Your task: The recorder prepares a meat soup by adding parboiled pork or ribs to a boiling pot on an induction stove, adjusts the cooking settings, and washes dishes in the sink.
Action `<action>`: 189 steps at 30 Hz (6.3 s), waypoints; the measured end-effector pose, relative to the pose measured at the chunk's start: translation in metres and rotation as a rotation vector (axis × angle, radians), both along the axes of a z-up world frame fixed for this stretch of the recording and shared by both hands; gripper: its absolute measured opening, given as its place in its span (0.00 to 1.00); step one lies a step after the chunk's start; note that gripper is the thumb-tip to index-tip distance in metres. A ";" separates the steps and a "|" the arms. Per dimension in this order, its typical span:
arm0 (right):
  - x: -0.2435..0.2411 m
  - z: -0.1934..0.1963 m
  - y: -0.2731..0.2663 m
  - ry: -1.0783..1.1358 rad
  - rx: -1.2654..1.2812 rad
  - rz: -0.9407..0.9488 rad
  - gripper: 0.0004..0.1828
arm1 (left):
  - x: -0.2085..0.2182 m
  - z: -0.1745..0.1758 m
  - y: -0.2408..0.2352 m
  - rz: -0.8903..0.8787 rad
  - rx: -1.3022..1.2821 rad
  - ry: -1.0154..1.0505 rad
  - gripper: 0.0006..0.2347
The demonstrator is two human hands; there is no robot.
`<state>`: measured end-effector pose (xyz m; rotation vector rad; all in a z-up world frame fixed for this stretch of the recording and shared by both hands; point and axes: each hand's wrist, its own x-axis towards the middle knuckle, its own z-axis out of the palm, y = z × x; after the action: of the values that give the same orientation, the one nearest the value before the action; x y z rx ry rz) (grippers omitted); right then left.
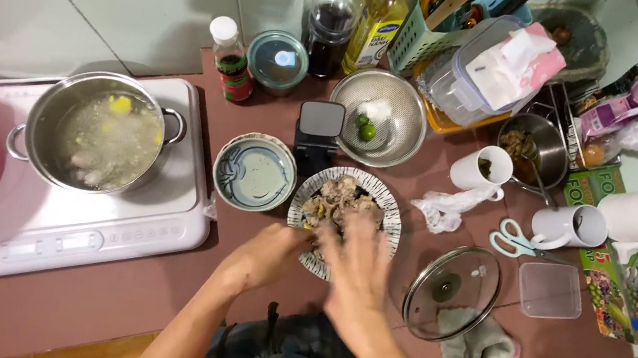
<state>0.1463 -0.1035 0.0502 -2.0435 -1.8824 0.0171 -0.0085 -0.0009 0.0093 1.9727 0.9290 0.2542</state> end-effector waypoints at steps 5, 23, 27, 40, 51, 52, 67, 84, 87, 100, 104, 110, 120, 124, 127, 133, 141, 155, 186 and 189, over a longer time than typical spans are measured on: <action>-0.014 0.010 0.039 0.351 -0.492 -0.116 0.37 | -0.005 0.039 -0.009 0.038 -0.031 -0.052 0.12; 0.205 -0.277 0.091 0.910 -0.792 -0.747 0.11 | 0.052 -0.302 -0.035 0.765 -0.889 -0.368 0.35; 0.208 -0.250 0.068 0.860 -0.790 -0.730 0.11 | 0.053 -0.243 -0.049 0.825 -0.972 -0.459 0.35; 0.088 -0.117 0.101 1.043 -0.732 -0.401 0.15 | -0.077 -0.148 -0.009 0.876 -0.712 -0.704 0.26; -0.150 -0.039 0.210 0.440 -0.567 0.110 0.18 | -0.290 -0.051 0.041 1.215 -0.236 -0.429 0.22; -0.160 -0.023 0.207 0.356 -0.334 0.265 0.17 | -0.302 -0.050 0.048 1.228 -0.210 -0.448 0.22; -0.315 0.028 0.147 1.022 -0.290 0.224 0.05 | -0.372 -0.057 0.139 1.156 -0.315 -0.445 0.23; -0.344 -0.083 0.163 0.731 0.094 0.294 0.01 | -0.362 -0.086 0.167 1.156 -0.209 -0.209 0.26; -0.325 -0.086 0.179 0.699 0.154 0.283 0.02 | -0.359 -0.070 0.170 1.132 -0.184 -0.131 0.30; -0.261 -0.100 0.216 1.933 -0.311 0.198 0.10 | -0.370 -0.032 0.187 1.057 -0.188 0.174 0.34; -0.280 -0.187 0.237 1.852 -0.269 0.018 0.06 | -0.379 -0.009 0.182 1.038 -0.144 0.166 0.34; -0.233 -0.202 0.248 2.037 -0.227 -0.072 0.06 | -0.403 0.000 0.170 1.063 -0.240 -0.031 0.33; -0.257 -0.211 0.242 2.157 -0.482 -0.094 0.04 | -0.420 -0.039 0.157 1.130 -0.450 -0.415 0.30; -0.273 -0.147 0.223 2.068 -0.339 0.082 0.05 | -0.408 -0.037 0.152 1.169 -0.577 -0.437 0.31; -0.316 -0.101 0.208 1.777 -0.163 0.197 0.05 | -0.402 -0.037 0.153 1.142 -0.567 -0.405 0.30; -0.345 -0.102 0.208 1.206 -0.139 0.025 0.01 | -0.396 -0.035 0.151 1.107 -0.577 -0.362 0.30; -0.335 -0.094 0.229 1.599 -0.123 0.040 0.07 | -0.392 -0.034 0.150 1.096 -0.532 -0.384 0.29; -0.217 -0.229 0.247 1.936 -0.163 -0.142 0.09 | -0.416 -0.032 0.139 1.091 -0.287 -0.330 0.32; -0.263 -0.252 0.310 1.380 -0.005 -0.162 0.07 | -0.499 -0.026 0.071 1.278 -0.467 -0.784 0.22; -0.269 -0.214 0.311 1.312 0.063 -0.153 0.05 | -0.494 -0.023 0.070 1.265 -0.443 -0.807 0.22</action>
<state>-0.1224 0.2078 -0.1638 -1.4307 -0.8558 0.9697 -0.5026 0.0691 -0.0140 0.5285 1.3616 1.2921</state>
